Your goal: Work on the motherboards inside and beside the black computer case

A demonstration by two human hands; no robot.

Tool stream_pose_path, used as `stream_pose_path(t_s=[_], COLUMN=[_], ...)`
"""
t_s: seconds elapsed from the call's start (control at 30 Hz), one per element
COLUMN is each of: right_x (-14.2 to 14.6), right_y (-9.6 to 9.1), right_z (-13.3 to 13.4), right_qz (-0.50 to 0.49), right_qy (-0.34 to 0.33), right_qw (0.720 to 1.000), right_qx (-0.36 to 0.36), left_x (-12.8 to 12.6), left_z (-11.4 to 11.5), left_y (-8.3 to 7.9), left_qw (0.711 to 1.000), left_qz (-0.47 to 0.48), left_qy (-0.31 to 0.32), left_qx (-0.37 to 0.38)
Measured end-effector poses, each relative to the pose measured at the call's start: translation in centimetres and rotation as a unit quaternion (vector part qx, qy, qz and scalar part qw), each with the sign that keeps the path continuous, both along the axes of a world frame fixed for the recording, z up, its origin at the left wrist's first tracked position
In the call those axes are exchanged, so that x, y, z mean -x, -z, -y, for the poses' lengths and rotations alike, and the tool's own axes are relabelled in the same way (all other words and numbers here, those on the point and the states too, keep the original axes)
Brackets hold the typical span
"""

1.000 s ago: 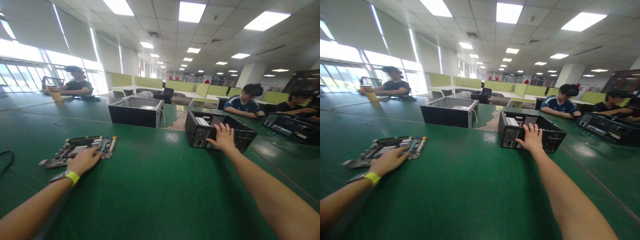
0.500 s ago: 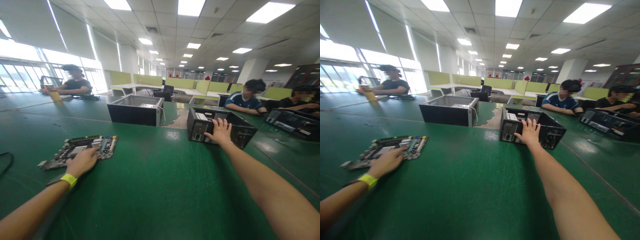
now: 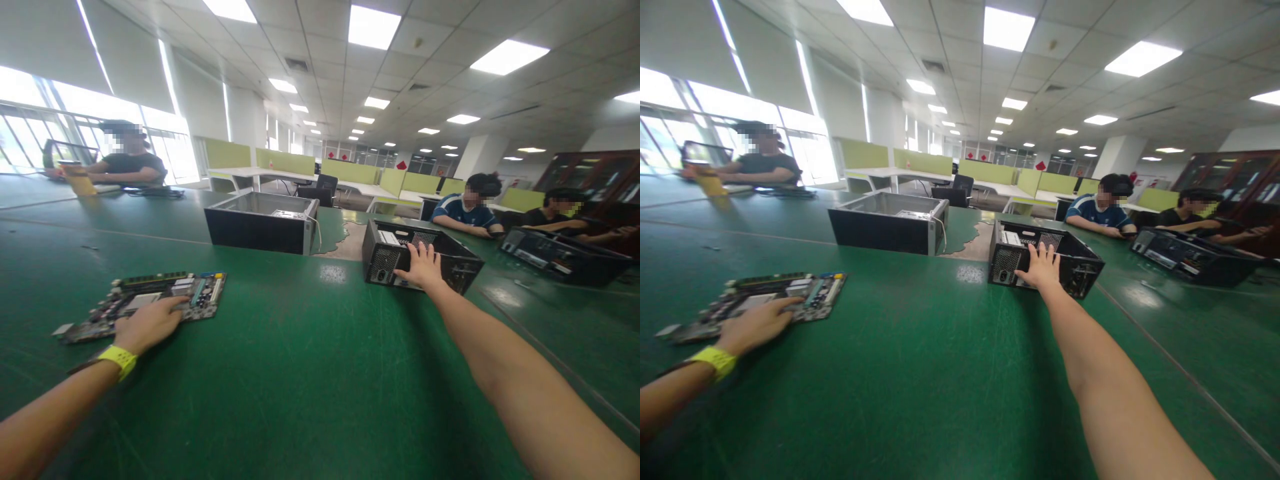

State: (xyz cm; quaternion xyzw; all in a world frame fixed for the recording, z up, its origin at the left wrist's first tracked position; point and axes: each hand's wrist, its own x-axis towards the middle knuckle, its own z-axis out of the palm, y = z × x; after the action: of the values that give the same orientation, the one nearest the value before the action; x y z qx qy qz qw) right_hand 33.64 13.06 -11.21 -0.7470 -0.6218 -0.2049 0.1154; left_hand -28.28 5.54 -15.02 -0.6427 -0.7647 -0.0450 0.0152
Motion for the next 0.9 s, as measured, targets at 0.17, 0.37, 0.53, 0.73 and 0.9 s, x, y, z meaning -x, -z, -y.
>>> stream_pose_path(t_s=[0.17,0.37,0.53,0.73,0.9], right_x=[0.3,4.4,12.0,18.2,19.0], right_y=[-0.4,0.2,2.4,4.3,4.5], right_z=[0.2,2.2,5.8,11.3,15.2], right_qz=[-0.037,-0.152,-0.270,-0.313,-0.302], right_qy=[0.008,0.002,-0.117,-0.196,-0.248], right_qw=[0.999,0.988,0.955,0.920,0.903], right_qx=[0.016,-0.008,0.047,0.128,0.177], left_x=[-4.4,-14.0,-22.3,-29.8,-34.0], left_z=[3.1,8.5,14.5,21.6,25.7], left_y=[0.2,0.2,-0.7,-1.9,-2.8], left_qw=[0.995,0.985,0.962,0.929,0.876], left_qz=[-0.004,-0.005,-0.001,0.018,0.050], left_qy=[0.093,0.170,0.272,0.351,0.407], left_qx=[-0.029,-0.010,-0.003,0.116,0.256])
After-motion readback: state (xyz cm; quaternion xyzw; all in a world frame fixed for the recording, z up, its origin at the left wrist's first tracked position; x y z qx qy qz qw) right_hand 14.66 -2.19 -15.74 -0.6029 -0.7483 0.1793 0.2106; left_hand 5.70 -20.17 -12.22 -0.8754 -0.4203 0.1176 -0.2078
